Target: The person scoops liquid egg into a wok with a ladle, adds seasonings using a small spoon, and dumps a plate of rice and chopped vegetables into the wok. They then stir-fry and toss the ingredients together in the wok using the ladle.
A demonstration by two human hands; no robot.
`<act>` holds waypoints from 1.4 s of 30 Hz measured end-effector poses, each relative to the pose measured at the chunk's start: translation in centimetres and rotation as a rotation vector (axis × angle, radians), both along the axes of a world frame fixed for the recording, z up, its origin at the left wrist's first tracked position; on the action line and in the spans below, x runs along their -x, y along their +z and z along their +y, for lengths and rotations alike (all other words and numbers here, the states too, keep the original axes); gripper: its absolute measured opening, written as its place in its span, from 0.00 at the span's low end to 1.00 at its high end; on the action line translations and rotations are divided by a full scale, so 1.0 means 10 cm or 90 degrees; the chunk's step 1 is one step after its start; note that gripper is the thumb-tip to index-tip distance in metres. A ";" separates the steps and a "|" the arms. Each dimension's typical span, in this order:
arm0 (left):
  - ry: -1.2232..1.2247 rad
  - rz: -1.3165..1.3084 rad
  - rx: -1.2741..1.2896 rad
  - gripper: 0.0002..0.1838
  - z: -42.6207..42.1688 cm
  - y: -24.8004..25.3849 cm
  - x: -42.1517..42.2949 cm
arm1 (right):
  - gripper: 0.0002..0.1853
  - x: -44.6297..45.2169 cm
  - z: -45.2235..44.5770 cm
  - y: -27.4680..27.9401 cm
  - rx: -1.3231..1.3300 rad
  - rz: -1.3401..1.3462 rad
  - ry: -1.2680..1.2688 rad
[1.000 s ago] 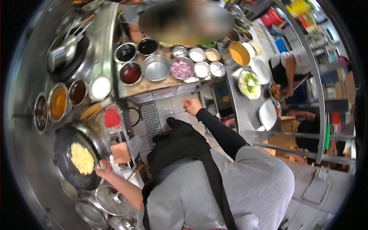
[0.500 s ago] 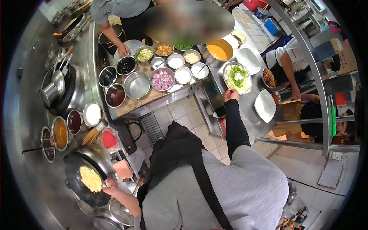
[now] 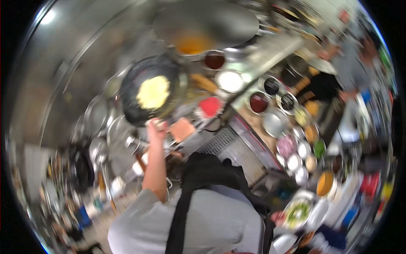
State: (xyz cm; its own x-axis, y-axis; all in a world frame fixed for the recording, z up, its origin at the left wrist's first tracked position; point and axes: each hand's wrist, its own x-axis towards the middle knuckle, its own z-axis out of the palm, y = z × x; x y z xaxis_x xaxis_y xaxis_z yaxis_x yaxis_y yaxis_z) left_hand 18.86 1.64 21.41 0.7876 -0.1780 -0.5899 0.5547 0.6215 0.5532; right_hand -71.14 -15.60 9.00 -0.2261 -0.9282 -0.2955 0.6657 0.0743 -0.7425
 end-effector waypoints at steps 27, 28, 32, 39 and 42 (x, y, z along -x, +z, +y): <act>-0.047 0.136 0.016 0.09 0.12 0.88 0.55 | 0.07 -4.97 -0.71 1.60 -0.212 -0.027 0.767; -0.056 0.103 0.053 0.10 0.18 0.89 0.46 | 0.06 -5.07 -0.71 1.68 -0.207 -0.018 0.793; -0.028 0.140 0.030 0.13 0.17 1.36 0.42 | 0.03 -5.40 -0.76 1.93 -0.197 0.031 0.863; -0.008 0.138 -0.044 0.14 -0.12 0.35 0.15 | 0.07 -6.04 -0.95 2.04 -0.190 0.045 0.930; -0.114 0.123 -0.112 0.12 -0.07 0.34 0.72 | 0.03 -6.35 -0.95 2.24 -0.163 0.099 0.950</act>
